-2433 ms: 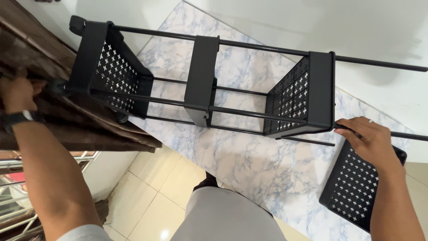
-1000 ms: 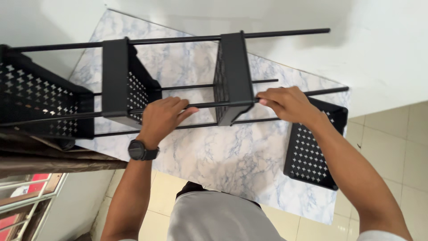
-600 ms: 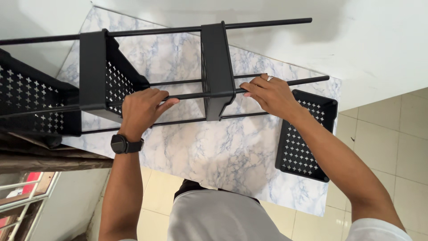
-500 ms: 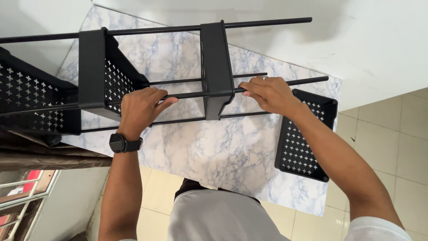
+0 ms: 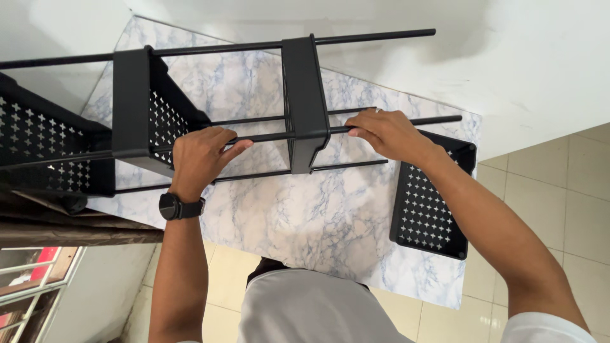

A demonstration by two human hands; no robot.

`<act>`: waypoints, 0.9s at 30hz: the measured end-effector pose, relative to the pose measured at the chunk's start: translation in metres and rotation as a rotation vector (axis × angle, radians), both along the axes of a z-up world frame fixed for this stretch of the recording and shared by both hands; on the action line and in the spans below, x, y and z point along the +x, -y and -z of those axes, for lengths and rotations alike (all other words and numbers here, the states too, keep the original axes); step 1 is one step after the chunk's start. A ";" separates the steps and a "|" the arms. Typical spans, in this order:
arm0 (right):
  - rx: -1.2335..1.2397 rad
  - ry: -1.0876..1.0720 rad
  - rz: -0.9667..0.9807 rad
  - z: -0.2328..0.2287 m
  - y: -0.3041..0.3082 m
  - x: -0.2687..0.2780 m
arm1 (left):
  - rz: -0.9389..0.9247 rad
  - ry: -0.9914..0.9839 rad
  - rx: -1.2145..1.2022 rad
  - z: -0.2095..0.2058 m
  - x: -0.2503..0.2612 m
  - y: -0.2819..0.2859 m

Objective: The person disassembles a black plastic rolling cart by removing its trays and metal rods. They lift the cart, flip it, and systematically detach each component, placing the removed parts on the table.

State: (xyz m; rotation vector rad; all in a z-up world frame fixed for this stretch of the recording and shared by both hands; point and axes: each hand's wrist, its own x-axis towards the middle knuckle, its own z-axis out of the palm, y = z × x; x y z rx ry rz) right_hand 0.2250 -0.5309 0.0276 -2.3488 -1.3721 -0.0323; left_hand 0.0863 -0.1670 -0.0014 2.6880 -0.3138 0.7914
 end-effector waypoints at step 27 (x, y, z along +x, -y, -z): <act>1.178 -0.719 0.899 0.178 0.145 -0.149 | -0.087 0.092 0.021 0.016 0.000 0.004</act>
